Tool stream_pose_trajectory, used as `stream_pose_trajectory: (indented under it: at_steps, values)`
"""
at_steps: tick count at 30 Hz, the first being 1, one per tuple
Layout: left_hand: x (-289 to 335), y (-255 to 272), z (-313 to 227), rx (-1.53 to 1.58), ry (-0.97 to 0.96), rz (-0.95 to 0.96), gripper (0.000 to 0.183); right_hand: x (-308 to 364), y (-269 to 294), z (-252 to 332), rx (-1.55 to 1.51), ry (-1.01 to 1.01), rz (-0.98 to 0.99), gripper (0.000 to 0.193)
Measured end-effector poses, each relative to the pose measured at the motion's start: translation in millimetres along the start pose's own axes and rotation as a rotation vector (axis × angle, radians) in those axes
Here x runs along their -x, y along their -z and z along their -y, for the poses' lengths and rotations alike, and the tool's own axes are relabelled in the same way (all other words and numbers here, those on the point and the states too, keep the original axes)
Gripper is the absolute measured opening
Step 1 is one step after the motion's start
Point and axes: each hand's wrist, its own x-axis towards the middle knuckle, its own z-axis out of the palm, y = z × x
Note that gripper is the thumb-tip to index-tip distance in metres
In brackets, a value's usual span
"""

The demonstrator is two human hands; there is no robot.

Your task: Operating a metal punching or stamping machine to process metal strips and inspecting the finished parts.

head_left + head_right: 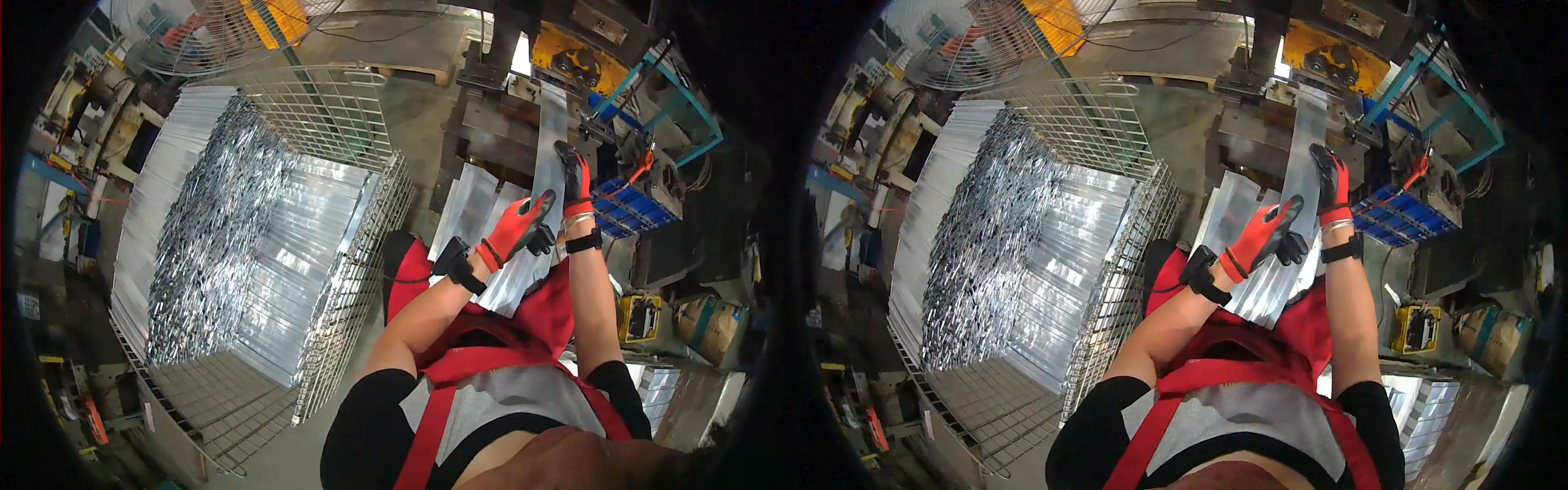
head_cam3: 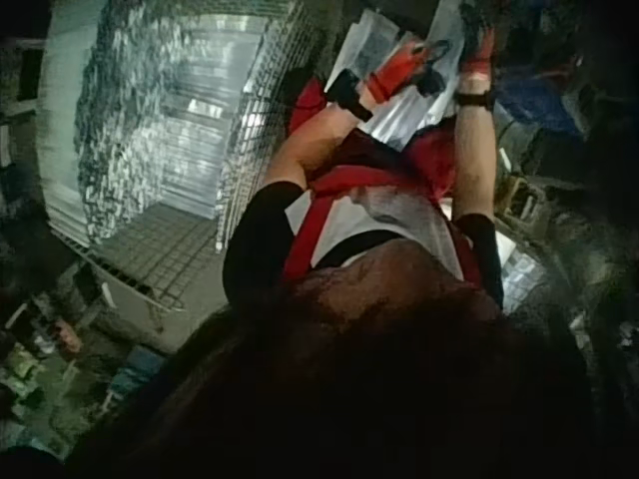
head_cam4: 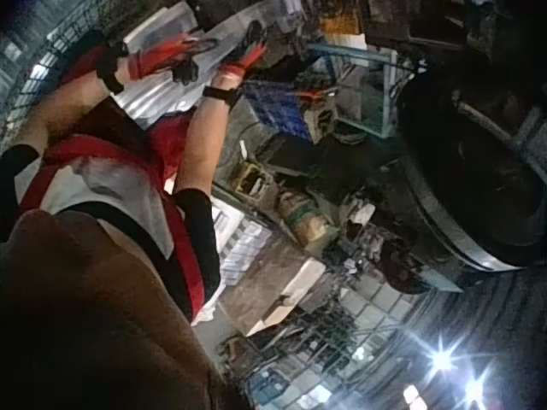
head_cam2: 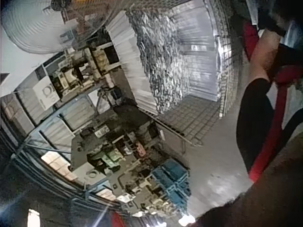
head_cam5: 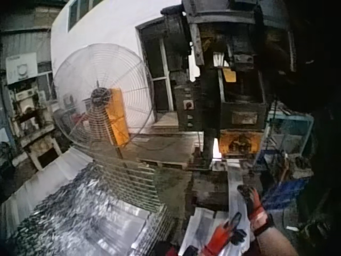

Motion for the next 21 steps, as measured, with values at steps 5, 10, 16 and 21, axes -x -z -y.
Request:
stream_pose_trajectory:
  at_steps: [5,10,16,21]
  values:
    - [15,3,-14,0.098,0.098,-0.009,0.042,1,-5,0,-0.080,-0.131,-0.043,0.029]
    - [26,22,4,0.143,0.062,-0.061,0.034,24,-11,-3,-0.196,-0.204,0.079,0.031]
    - [71,33,22,-0.068,0.155,-0.114,0.021,115,-7,-30,-0.291,-0.190,0.112,0.035]
    - [108,46,54,-0.188,0.186,-0.134,0.027,172,-20,-32,-0.336,-0.337,-0.027,0.048]
